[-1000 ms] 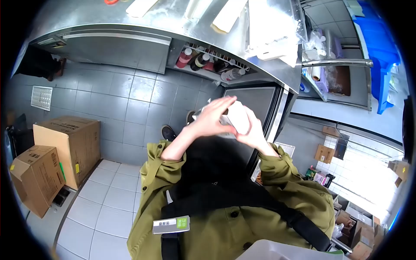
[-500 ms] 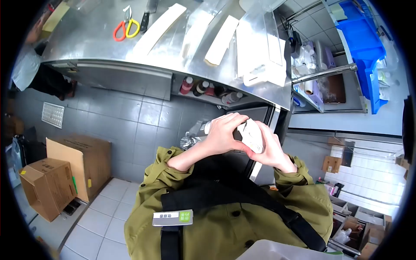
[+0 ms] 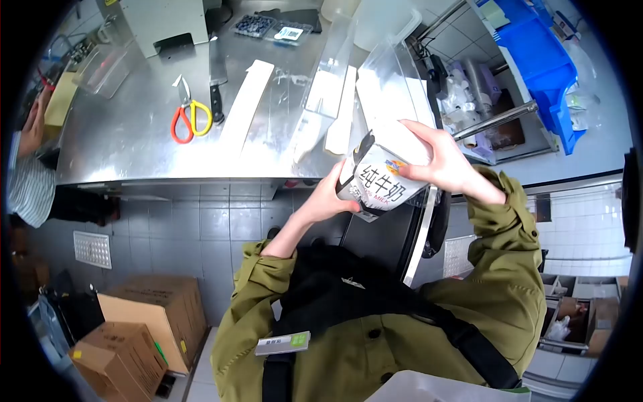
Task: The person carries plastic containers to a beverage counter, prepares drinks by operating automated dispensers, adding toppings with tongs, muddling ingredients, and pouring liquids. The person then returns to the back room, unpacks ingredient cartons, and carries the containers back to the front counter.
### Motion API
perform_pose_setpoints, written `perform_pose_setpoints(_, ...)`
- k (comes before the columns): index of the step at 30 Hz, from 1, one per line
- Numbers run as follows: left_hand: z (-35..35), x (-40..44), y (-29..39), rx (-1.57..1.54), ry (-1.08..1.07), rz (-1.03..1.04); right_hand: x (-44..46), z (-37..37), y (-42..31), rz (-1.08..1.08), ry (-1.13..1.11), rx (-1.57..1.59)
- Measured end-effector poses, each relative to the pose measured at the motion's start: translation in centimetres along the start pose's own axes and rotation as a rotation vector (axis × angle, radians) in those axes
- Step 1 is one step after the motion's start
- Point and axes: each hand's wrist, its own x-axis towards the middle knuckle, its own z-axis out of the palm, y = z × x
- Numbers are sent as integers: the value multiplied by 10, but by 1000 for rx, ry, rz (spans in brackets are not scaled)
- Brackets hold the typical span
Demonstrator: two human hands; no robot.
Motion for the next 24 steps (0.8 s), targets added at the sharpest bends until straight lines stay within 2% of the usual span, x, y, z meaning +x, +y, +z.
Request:
perform_pose_setpoints(6,8,25,-14,-306,51,-2,76,-16,-1,124,-243,-59)
perform_pose_setpoints(16,58,35,2,-725,11,-113,155,-27,-39,426,-706,-502)
perform_pose_setpoints(19,83,39,6,-928,97,-2,169,-24,-47,482,-763,-455)
perform_pose_setpoints(20,87,38,7,-996,65,-37,172,-22,-51,444,-765,-488)
perform_pose_setpoints(23,99,42,20,-1128,87,-6,173,-27,-44,414,-525,-434)
perform_pose_setpoints(24,102,44,21,-1152,85,2,167,-33,-37,324,-490,-432)
